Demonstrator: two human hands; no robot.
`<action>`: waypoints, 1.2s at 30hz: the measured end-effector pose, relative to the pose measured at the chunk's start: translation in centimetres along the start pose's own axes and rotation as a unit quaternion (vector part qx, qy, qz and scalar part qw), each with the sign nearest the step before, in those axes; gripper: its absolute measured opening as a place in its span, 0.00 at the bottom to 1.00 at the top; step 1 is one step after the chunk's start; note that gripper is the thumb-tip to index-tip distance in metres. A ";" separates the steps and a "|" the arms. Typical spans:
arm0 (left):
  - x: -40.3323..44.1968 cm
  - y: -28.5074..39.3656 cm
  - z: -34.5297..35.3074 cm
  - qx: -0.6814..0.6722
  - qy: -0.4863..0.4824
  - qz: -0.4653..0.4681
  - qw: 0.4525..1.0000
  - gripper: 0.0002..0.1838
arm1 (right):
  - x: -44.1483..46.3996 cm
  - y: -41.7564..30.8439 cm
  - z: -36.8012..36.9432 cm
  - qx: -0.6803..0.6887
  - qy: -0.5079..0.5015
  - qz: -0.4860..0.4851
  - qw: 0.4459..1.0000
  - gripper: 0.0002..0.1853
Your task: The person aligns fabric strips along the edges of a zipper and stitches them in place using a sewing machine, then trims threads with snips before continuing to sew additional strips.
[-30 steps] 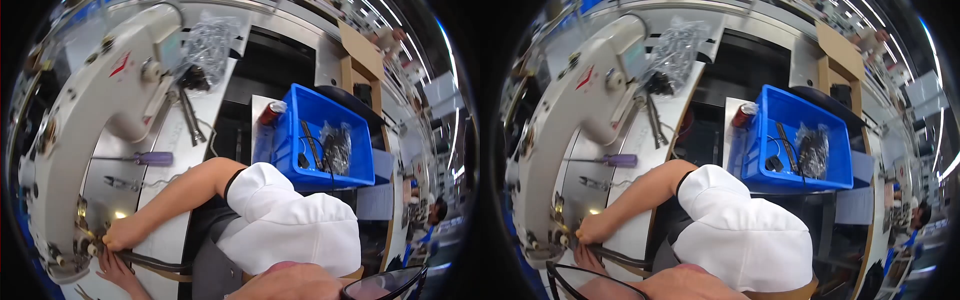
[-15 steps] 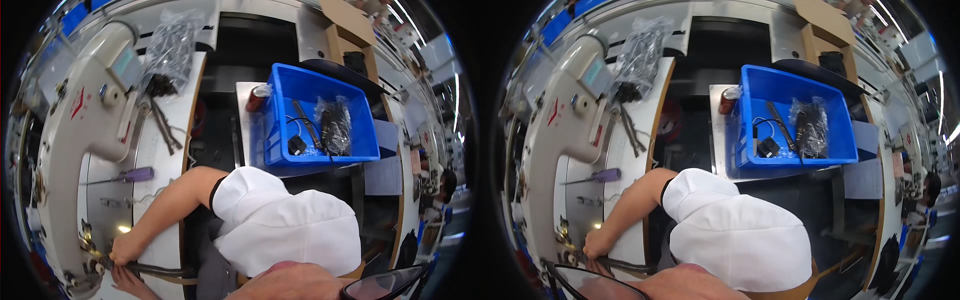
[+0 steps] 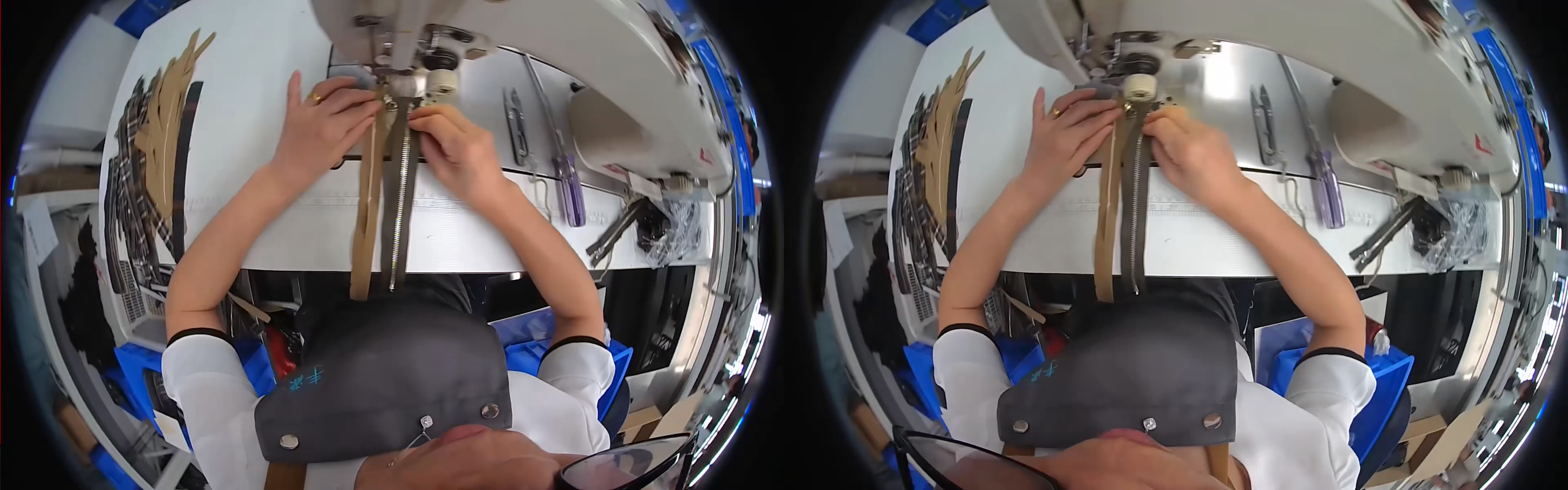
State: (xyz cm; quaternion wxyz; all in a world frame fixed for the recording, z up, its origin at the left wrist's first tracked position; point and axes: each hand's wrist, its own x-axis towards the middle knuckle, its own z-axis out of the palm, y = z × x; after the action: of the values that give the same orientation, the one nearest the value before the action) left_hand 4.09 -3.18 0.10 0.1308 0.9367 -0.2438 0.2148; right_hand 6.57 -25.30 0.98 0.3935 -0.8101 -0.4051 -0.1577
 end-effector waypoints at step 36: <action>0.1 0.1 0.5 -0.027 0.020 -0.019 0.999 0.14 | 1.8 0.0 1.7 -0.054 -0.046 -0.004 0.998 0.08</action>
State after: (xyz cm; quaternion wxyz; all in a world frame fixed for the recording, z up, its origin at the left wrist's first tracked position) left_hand 4.28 -3.48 -0.29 0.1651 0.9327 -0.2290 0.2245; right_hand 7.59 -22.99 0.92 0.3300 -0.8345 -0.4171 -0.1437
